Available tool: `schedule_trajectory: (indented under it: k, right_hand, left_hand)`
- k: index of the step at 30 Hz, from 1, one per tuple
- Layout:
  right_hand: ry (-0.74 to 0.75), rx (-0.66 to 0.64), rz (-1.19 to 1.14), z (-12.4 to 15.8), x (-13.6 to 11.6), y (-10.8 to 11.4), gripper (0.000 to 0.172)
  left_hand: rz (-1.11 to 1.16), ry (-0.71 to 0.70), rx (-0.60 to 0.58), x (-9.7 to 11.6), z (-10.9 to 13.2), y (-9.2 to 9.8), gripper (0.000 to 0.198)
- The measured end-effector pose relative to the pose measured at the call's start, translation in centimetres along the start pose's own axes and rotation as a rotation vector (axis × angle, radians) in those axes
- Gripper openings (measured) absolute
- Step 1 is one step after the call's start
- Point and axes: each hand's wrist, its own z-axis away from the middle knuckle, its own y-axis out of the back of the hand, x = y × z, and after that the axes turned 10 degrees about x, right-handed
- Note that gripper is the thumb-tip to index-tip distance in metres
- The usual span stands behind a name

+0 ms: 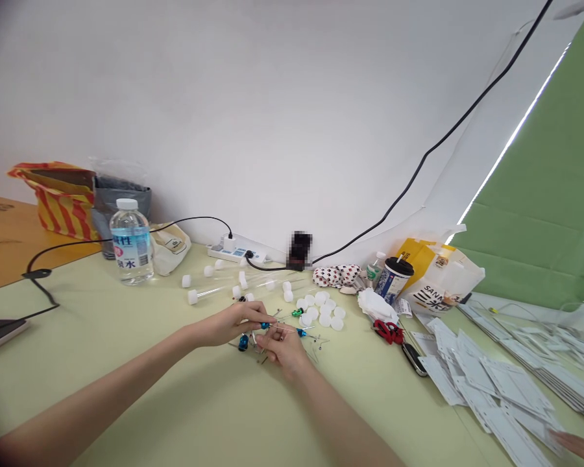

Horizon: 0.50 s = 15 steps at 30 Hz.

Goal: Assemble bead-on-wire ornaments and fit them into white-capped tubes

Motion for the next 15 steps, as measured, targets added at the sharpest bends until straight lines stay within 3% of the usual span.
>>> schedule_trajectory:
  k: [7, 15]
  right_hand:
    - [0.0, -0.092, -0.055, -0.1, -0.1, 0.5, 0.038]
    - [0.038, 0.09, 0.002, -0.2, 0.2, 0.2, 0.032]
  left_hand:
    - [-0.04, 0.044, -0.002, -0.8, 0.1, -0.1, 0.034]
    - [-0.063, 0.034, -0.013, -1.0, 0.2, 0.0, 0.034]
